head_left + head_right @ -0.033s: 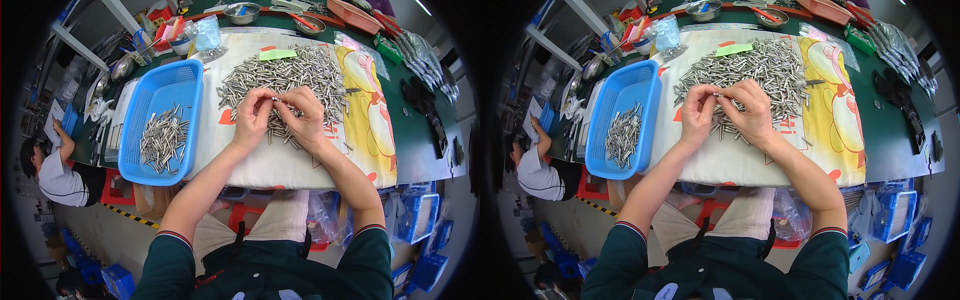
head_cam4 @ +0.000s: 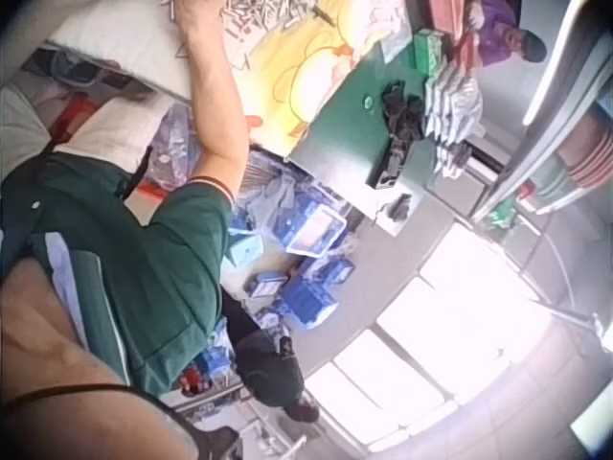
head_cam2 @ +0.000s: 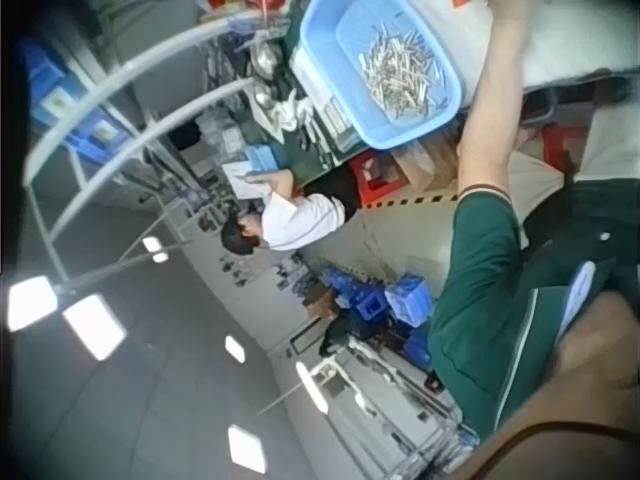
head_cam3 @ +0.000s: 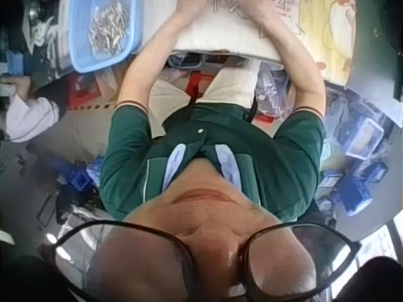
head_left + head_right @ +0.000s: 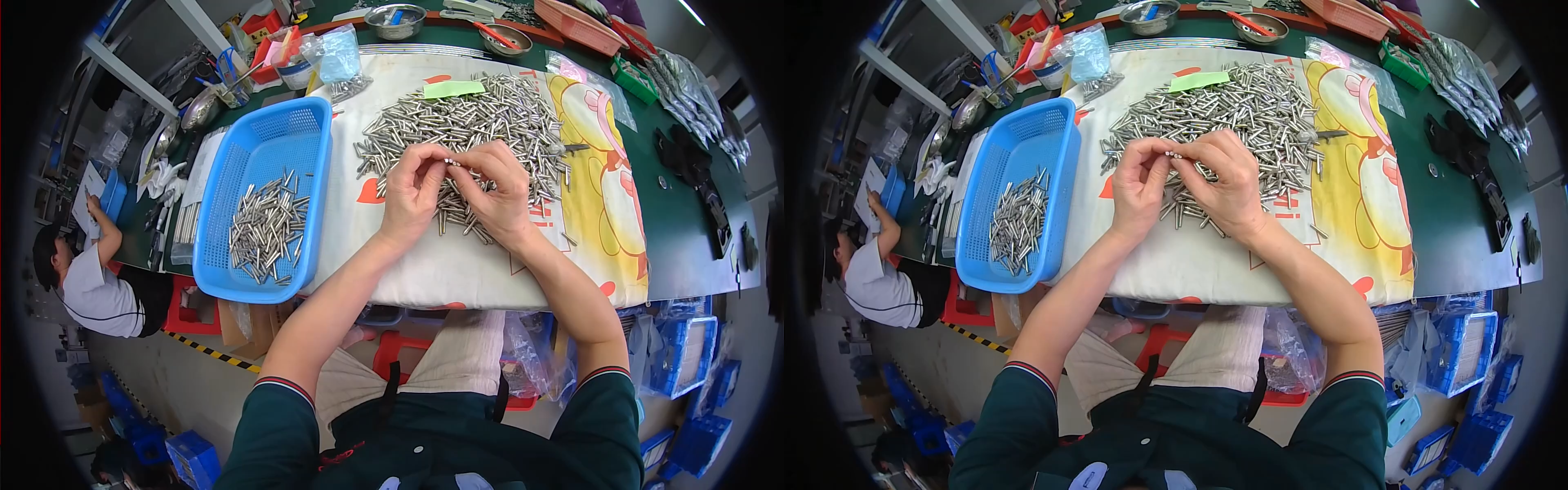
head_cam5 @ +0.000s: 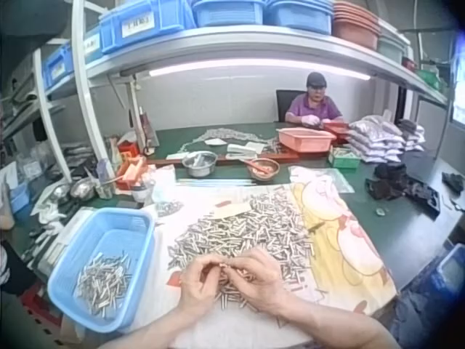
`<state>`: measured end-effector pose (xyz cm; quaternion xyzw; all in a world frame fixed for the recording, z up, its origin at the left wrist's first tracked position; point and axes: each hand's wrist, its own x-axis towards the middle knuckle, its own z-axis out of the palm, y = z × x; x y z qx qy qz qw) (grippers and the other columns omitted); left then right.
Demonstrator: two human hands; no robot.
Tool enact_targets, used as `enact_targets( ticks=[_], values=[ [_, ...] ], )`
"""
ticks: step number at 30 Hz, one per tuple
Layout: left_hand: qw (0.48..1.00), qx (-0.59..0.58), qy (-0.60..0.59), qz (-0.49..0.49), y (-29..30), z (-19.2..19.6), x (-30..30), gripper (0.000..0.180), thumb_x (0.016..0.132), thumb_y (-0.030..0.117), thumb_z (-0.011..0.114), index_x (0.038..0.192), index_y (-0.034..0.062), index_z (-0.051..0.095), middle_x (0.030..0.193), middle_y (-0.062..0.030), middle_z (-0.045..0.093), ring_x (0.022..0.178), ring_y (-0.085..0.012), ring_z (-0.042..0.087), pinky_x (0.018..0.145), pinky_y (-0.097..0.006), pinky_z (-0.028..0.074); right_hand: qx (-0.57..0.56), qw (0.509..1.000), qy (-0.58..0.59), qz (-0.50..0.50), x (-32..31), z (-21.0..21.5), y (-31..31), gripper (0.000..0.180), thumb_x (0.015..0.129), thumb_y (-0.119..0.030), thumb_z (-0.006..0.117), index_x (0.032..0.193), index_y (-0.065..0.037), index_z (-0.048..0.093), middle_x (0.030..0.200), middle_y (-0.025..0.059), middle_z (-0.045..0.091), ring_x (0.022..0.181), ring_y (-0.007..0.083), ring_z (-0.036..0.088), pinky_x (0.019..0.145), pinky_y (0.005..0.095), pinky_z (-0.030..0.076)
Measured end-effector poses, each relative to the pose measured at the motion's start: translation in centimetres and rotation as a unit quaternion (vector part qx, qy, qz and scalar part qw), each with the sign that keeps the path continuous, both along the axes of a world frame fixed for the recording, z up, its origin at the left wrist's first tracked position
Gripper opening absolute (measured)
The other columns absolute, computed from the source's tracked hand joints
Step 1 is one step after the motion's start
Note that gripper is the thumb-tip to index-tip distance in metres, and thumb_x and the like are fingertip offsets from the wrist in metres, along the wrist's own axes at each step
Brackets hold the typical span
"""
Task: Sorting, inspecting, and assembling small metal terminal pins at a factory workbench.
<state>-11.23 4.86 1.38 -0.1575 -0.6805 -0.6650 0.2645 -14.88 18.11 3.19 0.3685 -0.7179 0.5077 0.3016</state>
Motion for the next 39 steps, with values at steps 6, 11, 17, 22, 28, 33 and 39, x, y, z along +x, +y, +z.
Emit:
enact_targets(
  ticks=[6, 11, 17, 22, 28, 33, 39],
  values=[
    [0.999, 0.035, -0.027, -0.018, 0.1, 0.3, -0.1, 0.009, 0.091, -0.001, 0.049, 0.099, 0.0014, 0.052, 0.092, -0.0056, 0.061, 0.082, -0.0092, 0.058, 0.074, -0.023, 0.048, 0.002, 0.999, -0.039, 0.005, 0.1, 0.3, 0.1, 0.012, 0.069, -0.001, 0.071, 0.08, -0.004, 0.066, 0.073, 0.0054, 0.059, 0.065, 0.0173, 0.054, 0.054, 0.0278, 0.043],
    [0.973, 0.14, -0.164, -0.087, -0.1, 0.6, -0.1, 0.02, 0.092, 0.003, 0.05, 0.108, -0.0072, 0.054, 0.093, -0.0109, 0.064, 0.081, -0.0152, 0.065, 0.074, -0.027, 0.055, -0.005, 0.98, -0.199, 0.023, 0.1, 0.3, 0.3, 0.006, 0.074, -0.004, 0.068, 0.078, -0.002, 0.064, 0.071, 0.0031, 0.058, 0.062, 0.0108, 0.051, 0.053, 0.0237, 0.041],
    [0.949, 0.167, -0.23, -0.134, -0.5, 0.8, -0.4, 0.021, 0.093, 0.007, 0.05, 0.107, -0.0078, 0.056, 0.092, -0.0123, 0.064, 0.08, -0.0167, 0.066, 0.072, -0.027, 0.057, -0.049, 0.932, -0.356, 0.051, -0.5, 0.0, 0.3, 0.013, 0.078, -0.01, 0.068, 0.077, 0.001, 0.062, 0.058, -0.0051, 0.047, 0.054, 0.0023, 0.039, 0.046, 0.0198, 0.034],
    [0.943, 0.165, -0.248, -0.146, -0.5, 1.0, -0.3, 0.023, 0.095, 0.011, 0.047, 0.106, -0.0067, 0.057, 0.092, -0.0117, 0.064, 0.078, -0.0173, 0.066, 0.071, -0.027, 0.057, -0.024, 0.93, -0.365, 0.042, -0.9, -0.2, 0.5, 0.016, 0.077, -0.013, 0.069, 0.076, 0.001, 0.061, 0.057, -0.0052, 0.045, 0.052, 0.0027, 0.038, 0.045, 0.0203, 0.032],
    [0.928, 0.19, -0.27, -0.174, -0.9, 0.7, -0.4, 0.024, 0.096, 0.012, 0.045, 0.104, -0.0056, 0.059, 0.09, -0.0119, 0.065, 0.077, -0.0175, 0.067, 0.07, -0.027, 0.057, 0.009, 0.932, -0.362, 0.025, -1.0, 0.2, 0.6, 0.021, 0.075, -0.018, 0.071, 0.073, 0.0, 0.06, 0.056, -0.0049, 0.044, 0.052, 0.0034, 0.038, 0.045, 0.0216, 0.032],
    [0.919, 0.196, -0.286, -0.187, -0.8, 1.0, -0.3, 0.023, 0.094, 0.009, 0.047, 0.106, -0.0059, 0.059, 0.091, -0.012, 0.065, 0.078, -0.0175, 0.067, 0.07, -0.027, 0.056, 0.033, 0.932, -0.36, 0.013, -1.3, -0.1, 0.9, 0.023, 0.074, -0.02, 0.072, 0.073, -0.001, 0.059, 0.056, -0.0046, 0.045, 0.052, 0.004, 0.038, 0.045, 0.0218, 0.033],
    [0.924, 0.178, -0.285, -0.185, -0.8, 0.9, -0.3, 0.023, 0.092, 0.006, 0.05, 0.109, -0.0069, 0.057, 0.093, -0.014, 0.065, 0.08, -0.0181, 0.067, 0.072, -0.027, 0.056, 0.032, 0.941, -0.335, 0.038, -1.0, 0.4, 1.1, 0.014, 0.079, -0.011, 0.069, 0.082, 0.0, 0.061, 0.065, -0.0046, 0.052, 0.059, 0.0012, 0.043, 0.051, 0.0171, 0.035]
  ],
)
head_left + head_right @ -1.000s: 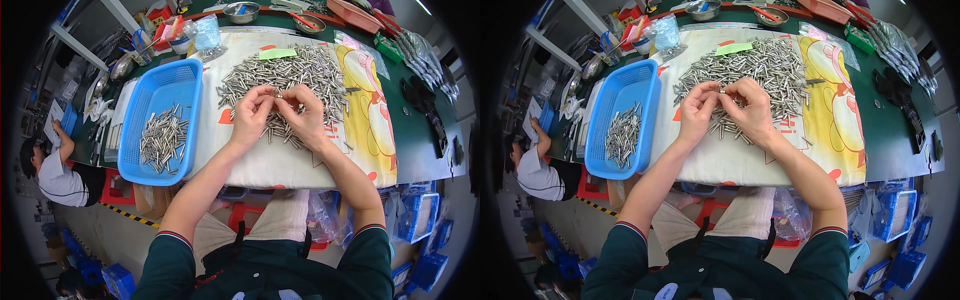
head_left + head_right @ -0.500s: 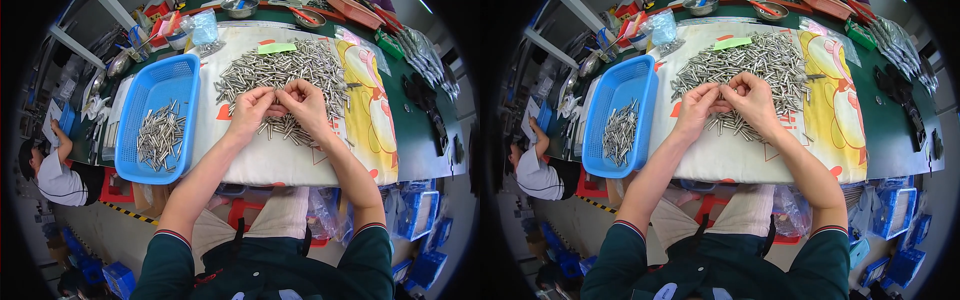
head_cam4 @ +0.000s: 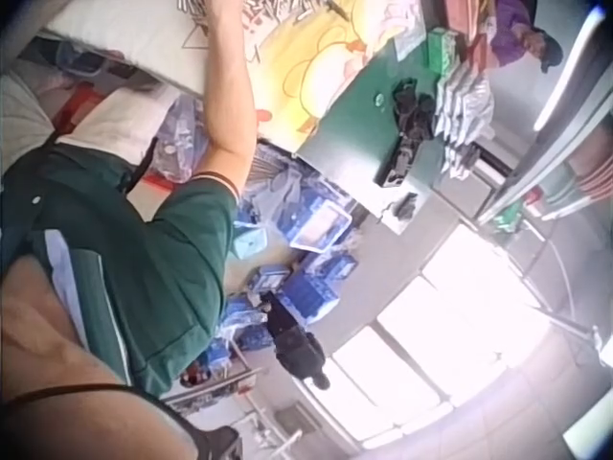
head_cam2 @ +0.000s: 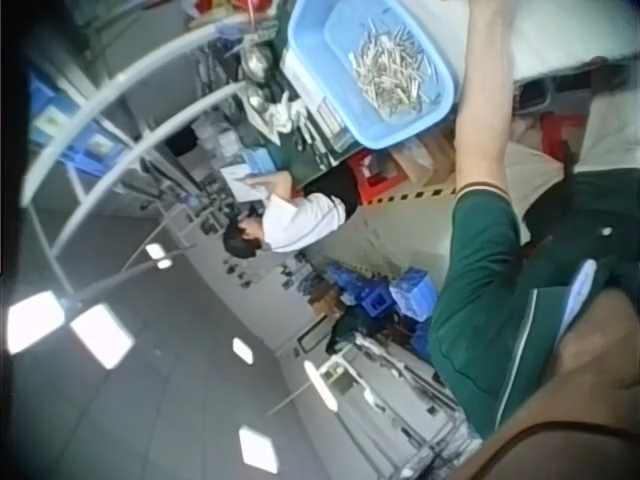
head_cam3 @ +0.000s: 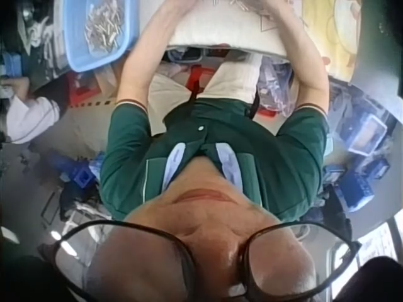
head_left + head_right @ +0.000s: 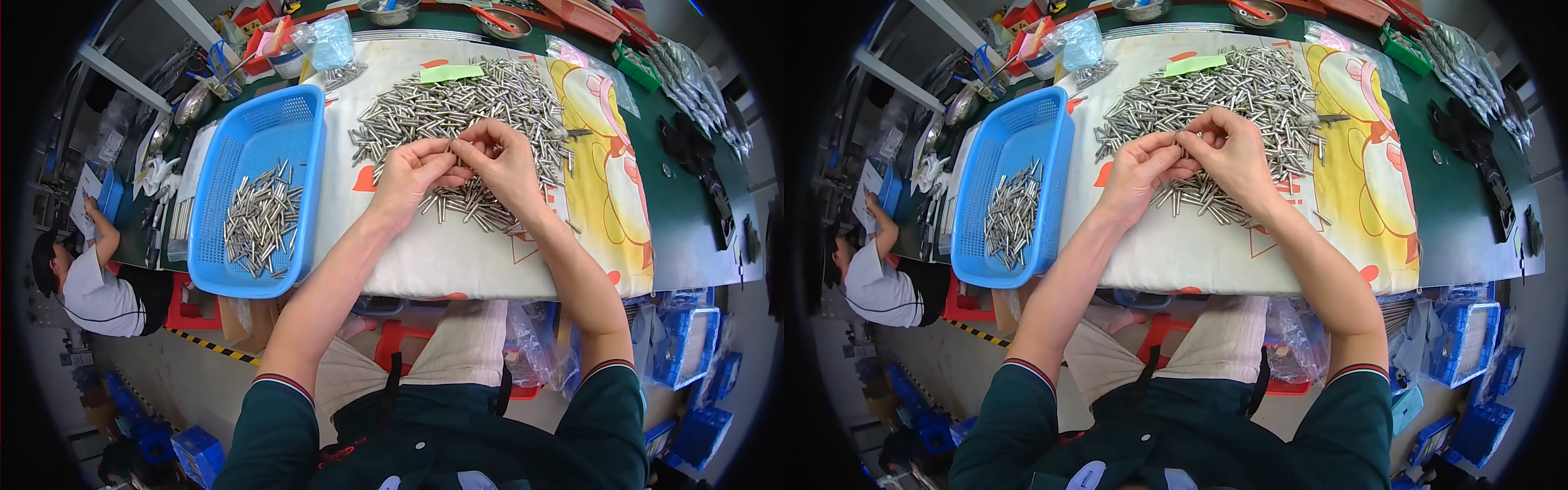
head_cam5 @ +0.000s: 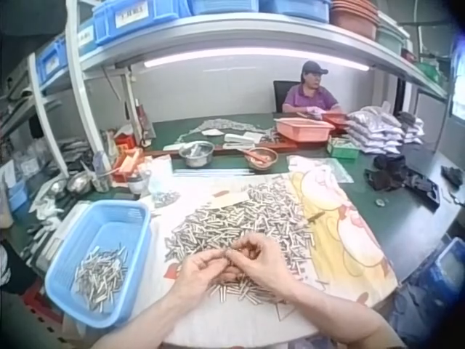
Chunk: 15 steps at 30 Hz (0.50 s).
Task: Sorting, inspecting, and assembling small metal terminal pins at a factory workbench.
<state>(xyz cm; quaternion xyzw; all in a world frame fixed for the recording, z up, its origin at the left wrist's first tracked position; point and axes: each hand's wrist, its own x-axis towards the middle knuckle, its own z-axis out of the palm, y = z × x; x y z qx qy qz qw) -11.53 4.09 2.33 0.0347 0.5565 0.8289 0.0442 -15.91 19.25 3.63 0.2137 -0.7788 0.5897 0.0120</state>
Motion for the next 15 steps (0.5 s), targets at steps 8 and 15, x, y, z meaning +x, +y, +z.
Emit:
enact_targets(
  ticks=[8, 15],
  values=[
    [1.0, 0.006, -0.024, 0.001, -0.3, 0.0, 0.0, 0.027, 0.088, 0.0, 0.055, 0.113, -0.0088, 0.054, 0.091, -0.0165, 0.066, 0.078, -0.0185, 0.067, 0.072, -0.026, 0.056, -0.08, 0.992, -0.094, 0.033, 0.0, 0.9, 0.1, 0.025, 0.089, -0.024, 0.058, 0.083, 0.0, 0.064, 0.068, -0.0023, 0.057, 0.062, 0.0022, 0.047, 0.056, 0.0178, 0.038],
    [0.998, -0.038, -0.023, -0.052, -0.5, 0.5, 0.3, 0.04, 0.086, 0.0, 0.056, 0.124, -0.0042, 0.045, 0.09, -0.0177, 0.066, 0.076, -0.0183, 0.067, 0.069, -0.026, 0.056, 0.181, 0.981, 0.059, 0.041, -0.4, 1.7, 0.6, 0.044, 0.089, -0.037, 0.055, 0.068, 0.002, 0.06, 0.058, 0.0122, 0.059, 0.053, 0.0171, 0.058, 0.051, 0.0301, 0.044]
  ],
)
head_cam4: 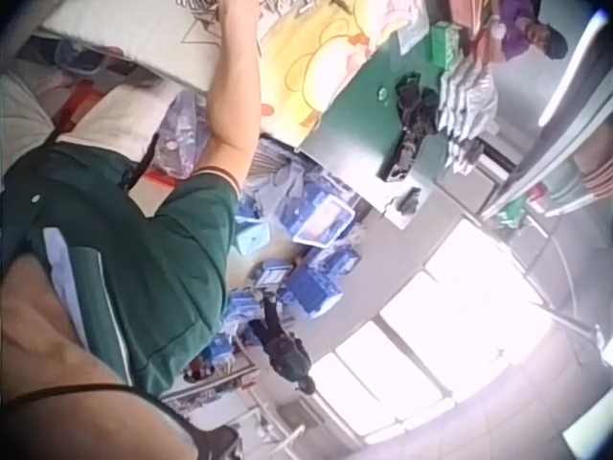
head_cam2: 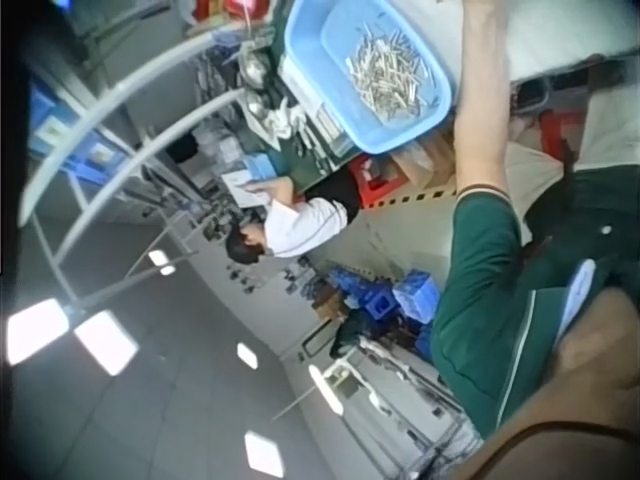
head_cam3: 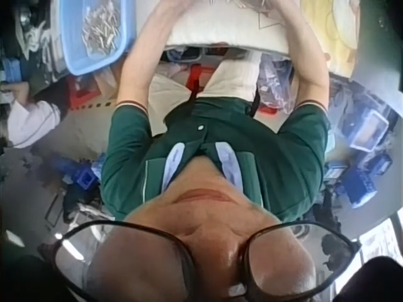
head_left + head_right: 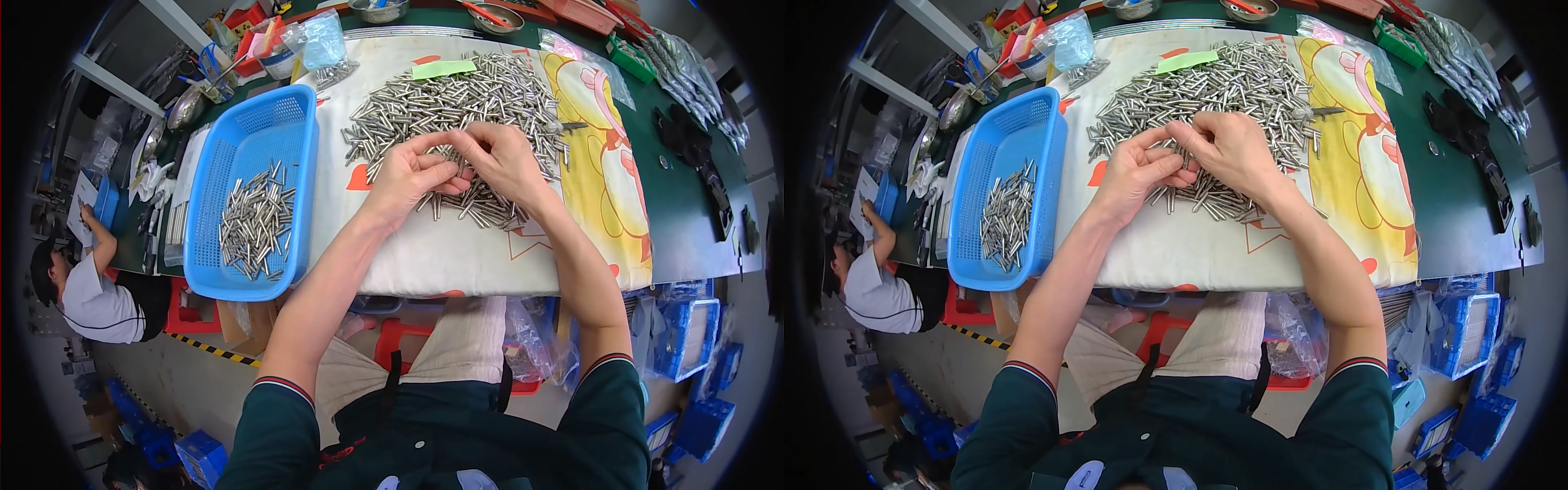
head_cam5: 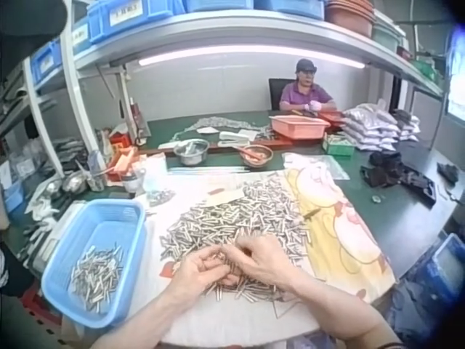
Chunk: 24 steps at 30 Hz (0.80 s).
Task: Sorting, inspecting, and assembling small metal terminal pins at a factory workbench.
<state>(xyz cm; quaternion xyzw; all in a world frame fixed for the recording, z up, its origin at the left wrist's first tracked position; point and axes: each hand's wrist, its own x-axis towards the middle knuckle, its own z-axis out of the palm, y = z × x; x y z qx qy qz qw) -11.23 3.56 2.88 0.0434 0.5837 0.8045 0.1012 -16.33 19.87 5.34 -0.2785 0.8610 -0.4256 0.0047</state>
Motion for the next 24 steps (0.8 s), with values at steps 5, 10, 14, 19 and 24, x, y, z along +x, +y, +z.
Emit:
enact_targets(
  ticks=[5, 10, 14, 19, 24],
  values=[
    [0.998, -0.014, 0.023, -0.05, 0.3, 0.4, 0.0, 0.043, 0.086, 0.002, 0.056, 0.126, -0.0048, 0.043, 0.088, -0.0185, 0.066, 0.075, -0.0192, 0.067, 0.069, -0.027, 0.056, -0.059, 0.991, -0.07, 0.097, -0.2, -0.5, 0.5, 0.032, 0.095, -0.026, 0.049, 0.091, 0.002, 0.064, 0.062, 0.0027, 0.057, 0.056, 0.0069, 0.05, 0.05, 0.0241, 0.041],
    [0.996, 0.061, 0.059, -0.023, 0.1, 0.6, 0.2, 0.046, 0.088, 0.015, 0.059, 0.126, -0.005, 0.043, 0.086, -0.0178, 0.065, 0.073, -0.0194, 0.065, 0.069, -0.027, 0.054, -0.3, 0.885, -0.333, 0.127, -0.5, -0.4, 0.8, 0.031, 0.094, -0.031, 0.051, 0.086, -0.004, 0.063, 0.057, -0.0048, 0.047, 0.051, 0.0045, 0.038, 0.049, 0.0206, 0.031],
    [0.933, -0.117, 0.315, 0.13, 0.4, -0.6, -0.3, 0.054, 0.082, 0.023, 0.068, 0.127, 0.0024, 0.047, 0.118, -0.0109, 0.054, 0.106, -0.0176, 0.054, 0.087, -0.03, 0.046, -0.443, 0.702, -0.512, 0.22, 0.0, -0.6, 0.2, 0.043, 0.093, -0.038, 0.052, 0.06, -0.016, 0.034, 0.049, -0.0054, 0.027, 0.047, 0.0074, 0.023, 0.047, 0.0229, 0.024],
    [0.915, -0.175, 0.352, 0.092, 0.5, -0.3, -0.1, 0.028, 0.079, 0.014, 0.066, 0.107, 0.0097, 0.067, 0.127, -0.0084, 0.052, 0.121, -0.0232, 0.044, 0.102, -0.036, 0.034, -0.433, 0.575, -0.66, 0.215, 1.9, -2.6, -1.1, 0.043, 0.095, -0.035, 0.046, 0.058, -0.018, 0.032, 0.047, -0.0069, 0.022, 0.045, 0.0072, 0.022, 0.044, 0.0239, 0.021],
    [0.905, -0.21, 0.363, 0.074, 0.2, -0.5, -0.3, 0.021, 0.079, 0.009, 0.064, 0.099, 0.0093, 0.07, 0.12, -0.0061, 0.059, 0.123, -0.0248, 0.043, 0.104, -0.038, 0.032, -0.413, 0.593, -0.665, 0.189, 1.8, -2.9, -1.3, 0.038, 0.095, -0.02, 0.038, 0.057, -0.018, 0.033, 0.047, -0.0071, 0.022, 0.044, 0.0066, 0.021, 0.044, 0.024, 0.017]
  ],
)
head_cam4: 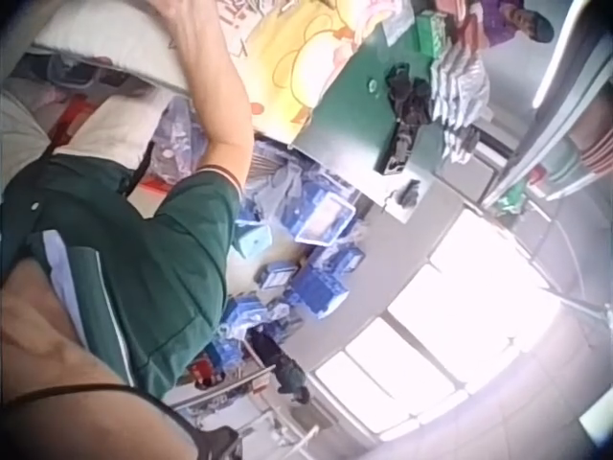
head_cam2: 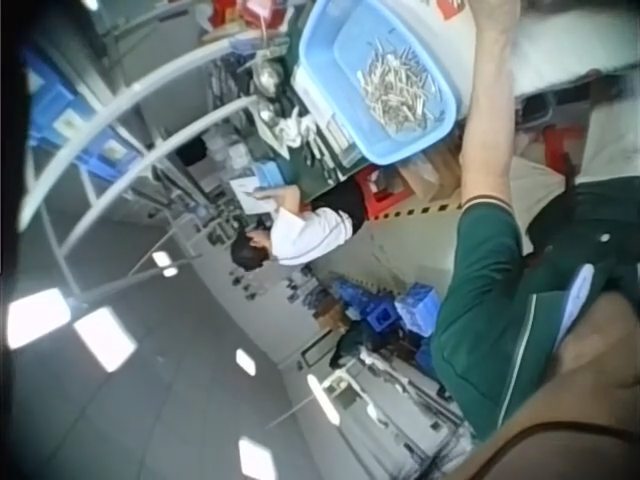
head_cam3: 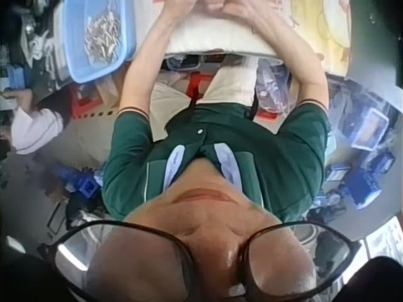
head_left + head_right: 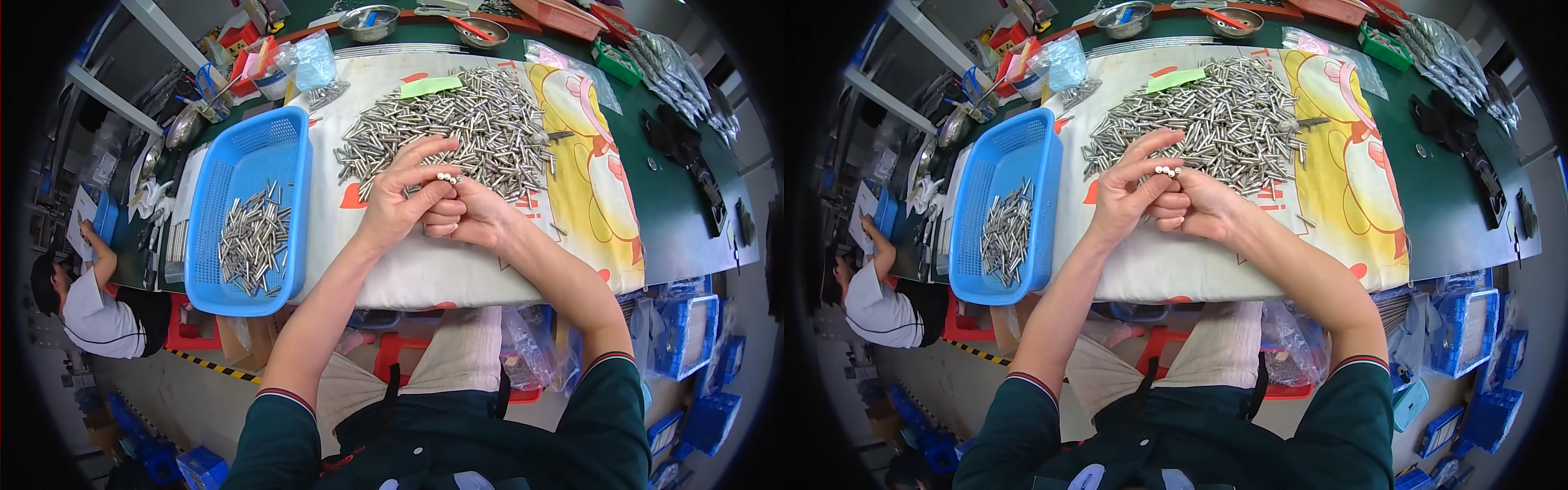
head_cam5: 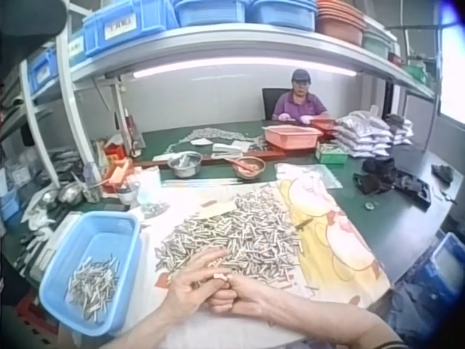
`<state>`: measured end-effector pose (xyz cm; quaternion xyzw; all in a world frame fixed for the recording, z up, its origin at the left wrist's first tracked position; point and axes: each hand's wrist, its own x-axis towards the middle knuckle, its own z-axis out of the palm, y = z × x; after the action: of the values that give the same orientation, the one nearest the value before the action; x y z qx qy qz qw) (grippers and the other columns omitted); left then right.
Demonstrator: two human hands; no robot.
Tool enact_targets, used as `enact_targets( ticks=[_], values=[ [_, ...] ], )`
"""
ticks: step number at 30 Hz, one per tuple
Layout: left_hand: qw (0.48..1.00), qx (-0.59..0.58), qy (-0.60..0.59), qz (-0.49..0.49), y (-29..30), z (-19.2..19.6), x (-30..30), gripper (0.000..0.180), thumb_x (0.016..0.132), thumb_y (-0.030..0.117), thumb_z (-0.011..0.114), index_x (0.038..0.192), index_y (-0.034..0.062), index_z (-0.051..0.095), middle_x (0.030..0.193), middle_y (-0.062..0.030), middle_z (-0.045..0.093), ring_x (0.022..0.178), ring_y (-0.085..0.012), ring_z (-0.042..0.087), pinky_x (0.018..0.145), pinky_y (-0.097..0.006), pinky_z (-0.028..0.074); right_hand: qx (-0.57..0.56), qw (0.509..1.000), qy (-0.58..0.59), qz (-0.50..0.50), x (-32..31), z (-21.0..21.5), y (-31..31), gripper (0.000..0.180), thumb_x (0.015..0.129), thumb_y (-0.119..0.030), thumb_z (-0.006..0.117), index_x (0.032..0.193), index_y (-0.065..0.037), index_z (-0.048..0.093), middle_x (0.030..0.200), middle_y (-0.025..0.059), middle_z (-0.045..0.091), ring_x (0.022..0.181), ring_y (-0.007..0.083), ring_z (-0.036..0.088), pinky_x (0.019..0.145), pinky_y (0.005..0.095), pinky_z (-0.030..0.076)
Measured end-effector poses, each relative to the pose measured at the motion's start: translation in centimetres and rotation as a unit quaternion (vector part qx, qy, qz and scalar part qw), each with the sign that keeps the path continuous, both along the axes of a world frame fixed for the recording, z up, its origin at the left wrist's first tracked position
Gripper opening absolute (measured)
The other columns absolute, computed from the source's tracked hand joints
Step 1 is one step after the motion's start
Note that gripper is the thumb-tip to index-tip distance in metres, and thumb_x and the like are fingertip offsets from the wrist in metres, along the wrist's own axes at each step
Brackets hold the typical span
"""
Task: Sorting, inspecting, and assembling small metal terminal pins at a factory workbench.
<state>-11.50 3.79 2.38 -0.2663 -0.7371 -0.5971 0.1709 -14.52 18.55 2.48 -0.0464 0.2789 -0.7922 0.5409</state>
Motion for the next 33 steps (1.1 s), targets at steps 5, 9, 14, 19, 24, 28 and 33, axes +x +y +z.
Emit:
enact_targets(
  ticks=[5, 9, 14, 19, 24, 28, 33],
  values=[
    [1.0, 0.007, -0.002, -0.007, 0.2, 0.1, 0.0, 0.02, 0.078, 0.008, 0.064, 0.098, 0.0097, 0.07, 0.119, -0.0056, 0.06, 0.122, -0.0243, 0.045, 0.103, -0.038, 0.033, 0.004, 1.0, -0.012, -0.001, -0.1, -0.2, 0.1, 0.038, 0.096, -0.023, 0.041, 0.058, -0.018, 0.04, 0.044, -0.0073, 0.025, 0.04, 0.0051, 0.022, 0.042, 0.0229, 0.018],
    [1.0, 0.011, -0.01, -0.011, 0.1, 0.2, 0.1, 0.02, 0.078, 0.008, 0.064, 0.097, 0.01, 0.07, 0.119, -0.0055, 0.06, 0.12, -0.0235, 0.046, 0.101, -0.037, 0.035, 0.022, 0.999, -0.028, -0.014, 0.0, 0.3, 0.0, 0.037, 0.096, -0.022, 0.042, 0.059, -0.018, 0.041, 0.045, -0.0075, 0.025, 0.04, 0.0047, 0.023, 0.042, 0.0227, 0.018],
    [1.0, -0.006, -0.022, -0.009, 0.3, 0.3, 0.3, 0.02, 0.078, 0.008, 0.065, 0.097, 0.0096, 0.07, 0.119, -0.0052, 0.06, 0.119, -0.023, 0.047, 0.1, -0.037, 0.036, 0.059, 0.998, -0.005, -0.022, 0.4, 0.4, -0.1, 0.037, 0.095, -0.018, 0.037, 0.058, -0.018, 0.035, 0.047, -0.0079, 0.022, 0.044, 0.0063, 0.02, 0.044, 0.0248, 0.017],
    [1.0, -0.004, -0.023, -0.021, 0.1, -0.2, 0.0, 0.019, 0.078, 0.009, 0.066, 0.096, 0.009, 0.07, 0.119, -0.0056, 0.06, 0.116, -0.0235, 0.049, 0.1, -0.037, 0.036, 0.032, 0.999, 0.006, -0.01, 0.6, 0.3, 0.1, 0.039, 0.096, -0.023, 0.037, 0.058, -0.018, 0.034, 0.048, -0.0075, 0.022, 0.044, 0.0067, 0.02, 0.044, 0.0248, 0.017],
    [0.991, 0.114, -0.07, 0.007, -0.3, -0.3, 0.3, 0.018, 0.079, 0.006, 0.066, 0.096, 0.0066, 0.069, 0.118, -0.0071, 0.059, 0.111, -0.0201, 0.053, 0.094, -0.033, 0.042, 0.189, 0.953, 0.177, -0.154, 1.4, 1.8, -0.5, 0.041, 0.098, -0.032, 0.039, 0.064, -0.009, 0.047, 0.052, -0.0056, 0.033, 0.045, 0.0059, 0.026, 0.044, 0.0234, 0.022],
    [0.992, 0.1, -0.047, 0.066, 0.4, 0.1, 0.3, 0.017, 0.079, 0.006, 0.066, 0.096, 0.0074, 0.069, 0.108, -0.0057, 0.06, 0.102, -0.0167, 0.056, 0.085, -0.029, 0.046, 0.195, 0.863, 0.365, -0.291, 0.5, 1.6, 0.6, 0.031, 0.093, -0.033, 0.052, 0.075, -0.008, 0.054, 0.06, -0.0045, 0.047, 0.051, 0.003, 0.039, 0.048, 0.0196, 0.03],
    [0.994, 0.046, -0.016, 0.096, -0.2, -0.1, 0.6, 0.018, 0.079, 0.003, 0.065, 0.097, 0.0045, 0.068, 0.097, -0.0058, 0.063, 0.089, -0.0156, 0.059, 0.077, -0.027, 0.047, 0.191, 0.849, 0.395, -0.294, 0.4, 1.9, 0.3, 0.019, 0.087, -0.024, 0.061, 0.082, -0.007, 0.055, 0.068, -0.0032, 0.054, 0.057, 0.0025, 0.045, 0.052, 0.0174, 0.035]
  ],
)
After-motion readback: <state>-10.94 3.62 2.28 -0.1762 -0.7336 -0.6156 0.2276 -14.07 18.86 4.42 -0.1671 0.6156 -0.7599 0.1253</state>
